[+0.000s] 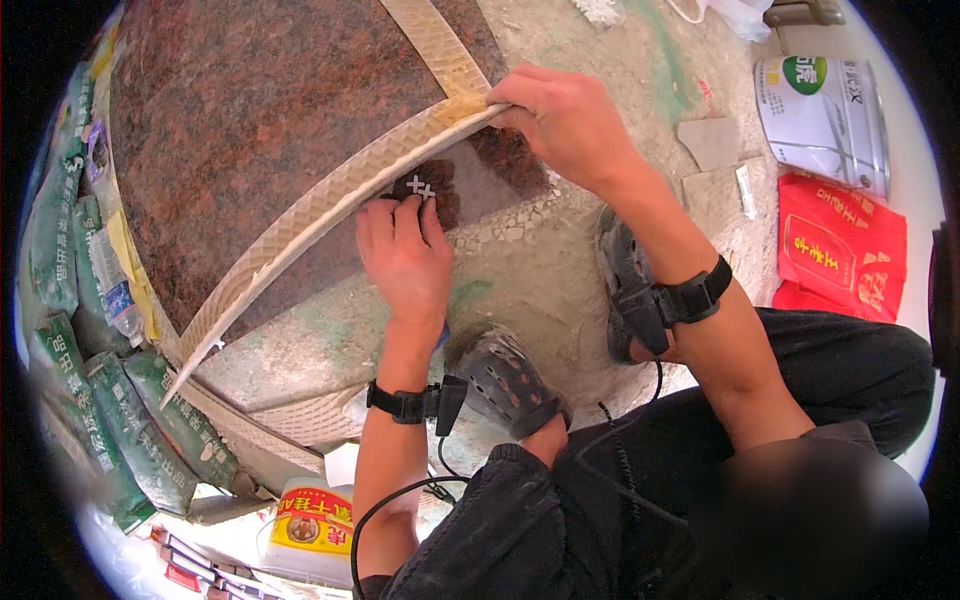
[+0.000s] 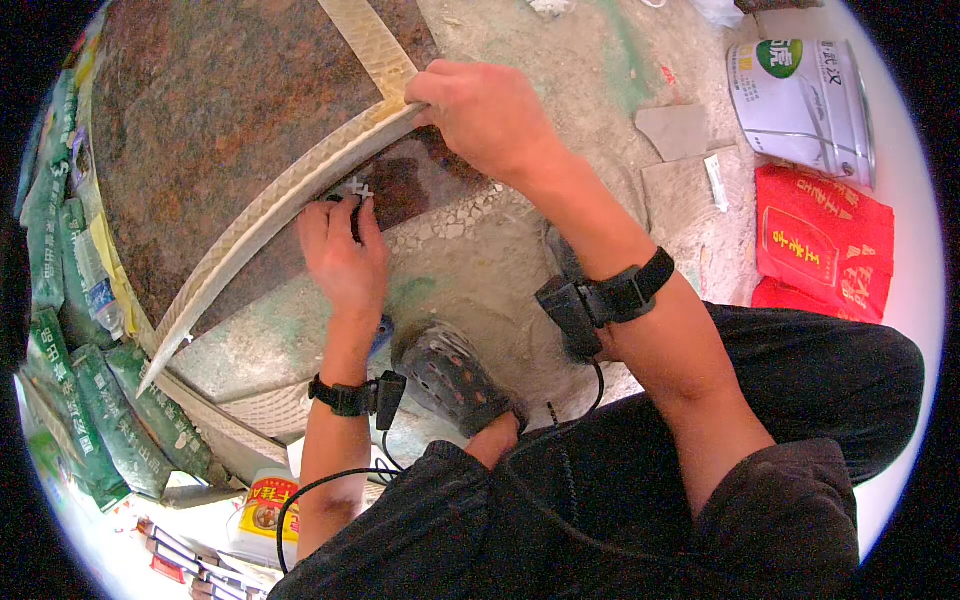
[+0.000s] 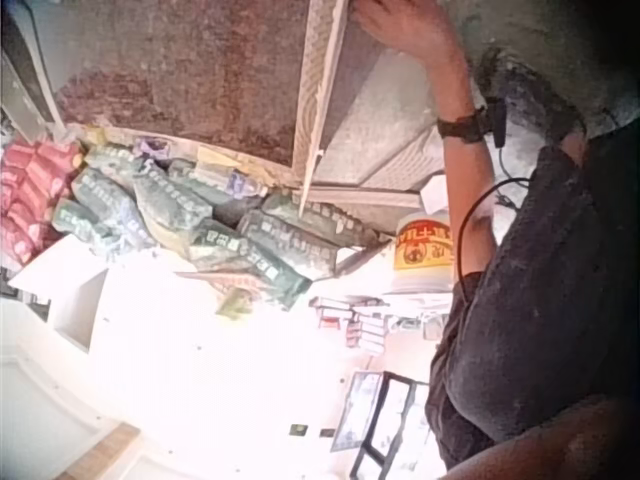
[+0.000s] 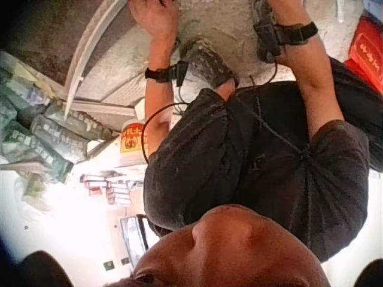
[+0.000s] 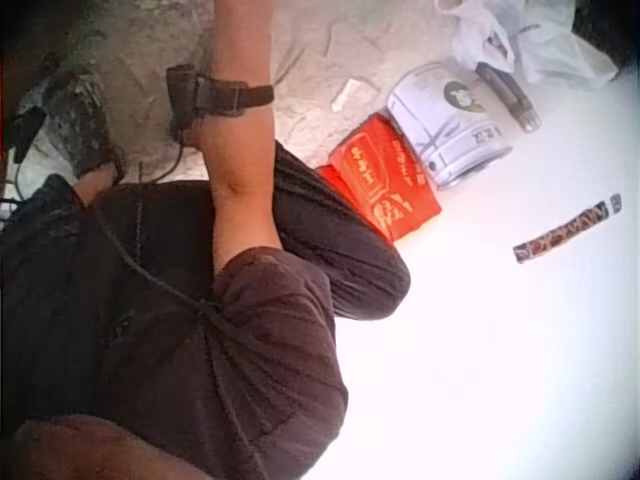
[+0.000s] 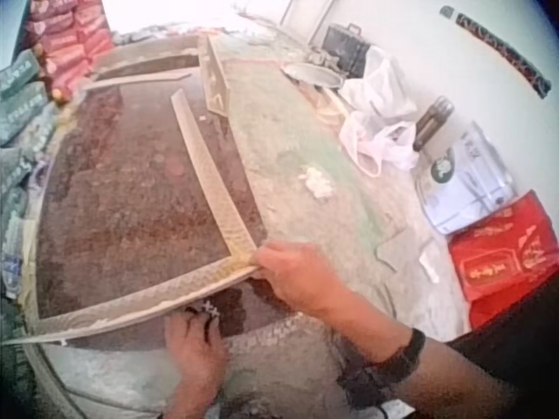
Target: Preparing and applying adhesive to a tile piece for installation on a wall edge.
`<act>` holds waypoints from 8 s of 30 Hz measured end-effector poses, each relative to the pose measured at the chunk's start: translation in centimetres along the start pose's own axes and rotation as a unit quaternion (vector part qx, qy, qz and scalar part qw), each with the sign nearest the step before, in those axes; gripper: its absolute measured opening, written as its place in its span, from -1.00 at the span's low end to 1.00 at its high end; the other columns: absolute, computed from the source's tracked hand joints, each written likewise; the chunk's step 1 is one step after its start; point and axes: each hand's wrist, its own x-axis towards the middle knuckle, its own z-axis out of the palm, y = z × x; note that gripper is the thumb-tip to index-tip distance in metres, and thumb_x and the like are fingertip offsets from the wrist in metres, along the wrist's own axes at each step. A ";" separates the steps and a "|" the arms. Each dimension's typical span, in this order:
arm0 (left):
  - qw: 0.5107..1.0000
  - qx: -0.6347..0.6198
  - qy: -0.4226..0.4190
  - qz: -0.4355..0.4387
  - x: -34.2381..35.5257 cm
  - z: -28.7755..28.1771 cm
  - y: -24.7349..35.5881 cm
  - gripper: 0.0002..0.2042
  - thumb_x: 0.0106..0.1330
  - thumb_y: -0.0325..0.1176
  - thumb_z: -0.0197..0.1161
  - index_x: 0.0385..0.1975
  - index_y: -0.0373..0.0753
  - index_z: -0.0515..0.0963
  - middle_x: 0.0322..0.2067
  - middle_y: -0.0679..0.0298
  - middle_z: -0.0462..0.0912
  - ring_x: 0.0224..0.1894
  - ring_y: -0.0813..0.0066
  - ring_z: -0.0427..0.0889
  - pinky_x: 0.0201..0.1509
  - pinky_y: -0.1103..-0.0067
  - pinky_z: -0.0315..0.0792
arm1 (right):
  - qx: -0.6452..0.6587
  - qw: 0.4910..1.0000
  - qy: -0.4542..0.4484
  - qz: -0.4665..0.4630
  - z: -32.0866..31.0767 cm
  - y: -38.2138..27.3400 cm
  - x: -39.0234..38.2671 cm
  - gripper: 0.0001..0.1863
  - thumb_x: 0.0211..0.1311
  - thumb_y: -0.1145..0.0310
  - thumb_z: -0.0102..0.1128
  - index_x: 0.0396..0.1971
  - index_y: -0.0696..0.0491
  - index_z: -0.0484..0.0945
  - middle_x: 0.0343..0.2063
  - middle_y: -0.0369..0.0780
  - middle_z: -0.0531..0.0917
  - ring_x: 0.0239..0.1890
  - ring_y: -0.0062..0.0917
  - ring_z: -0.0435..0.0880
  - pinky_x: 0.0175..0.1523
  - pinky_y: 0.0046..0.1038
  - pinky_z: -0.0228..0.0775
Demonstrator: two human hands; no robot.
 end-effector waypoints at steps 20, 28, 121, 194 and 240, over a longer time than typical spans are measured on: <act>0.999 0.038 0.030 -0.019 0.4 0.7 0.1 -0.85 0.29 -0.45 0.38 -0.22 -0.36 0.66 -0.27 0.05 0.56 -0.15 -0.06 0.55 -0.01 0.17 0.45 | -0.013 1.000 -0.027 0.005 -0.3 -0.1 0.4 -0.83 0.16 0.47 0.40 -0.23 0.07 0.69 -0.33 -0.17 0.69 -0.27 -0.12 0.69 -0.18 -0.20 0.54; 0.998 0.043 0.047 -0.021 0.7 1.0 0.3 -0.81 0.26 -0.41 0.41 -0.23 -0.39 0.68 -0.30 0.02 0.57 -0.18 -0.07 0.57 -0.03 0.15 0.45 | -0.001 1.000 -0.025 0.004 -0.5 -0.3 0.4 -0.83 0.16 0.47 0.40 -0.23 0.06 0.68 -0.33 -0.17 0.68 -0.28 -0.11 0.69 -0.19 -0.19 0.53; 0.990 0.118 -0.008 0.078 0.0 0.6 -0.1 -0.75 0.30 -0.42 0.38 -0.07 -0.37 0.72 -0.45 0.16 0.58 -0.45 0.19 0.63 -0.40 0.35 0.54 | 0.028 0.998 -0.044 0.020 -1.1 -0.5 0.3 -0.82 0.12 0.56 0.36 -0.26 0.04 0.67 -0.33 -0.17 0.68 -0.29 -0.11 0.71 -0.23 -0.19 0.55; 0.947 0.159 -0.276 -0.032 5.7 -19.2 -8.3 -0.47 0.05 -0.56 0.43 0.12 -0.30 0.55 0.05 0.07 0.60 0.13 0.00 0.56 0.22 0.21 0.47 | -0.226 0.874 -0.318 -0.289 -20.3 -3.4 16.1 -0.62 0.07 0.27 0.55 -0.20 0.19 0.67 -0.21 -0.06 0.70 -0.08 -0.08 0.74 0.02 -0.10 0.59; 0.888 0.337 -0.307 -0.059 5.6 -21.2 -6.2 -0.71 0.22 -0.57 0.22 -0.05 -0.35 0.66 -0.19 -0.01 0.57 -0.06 -0.12 0.52 0.16 0.11 0.38 | 0.386 0.903 -0.059 0.178 2.4 7.3 -4.5 -0.68 0.26 0.51 0.26 0.03 0.09 0.60 -0.14 -0.06 0.73 -0.10 -0.07 0.73 -0.03 -0.16 0.59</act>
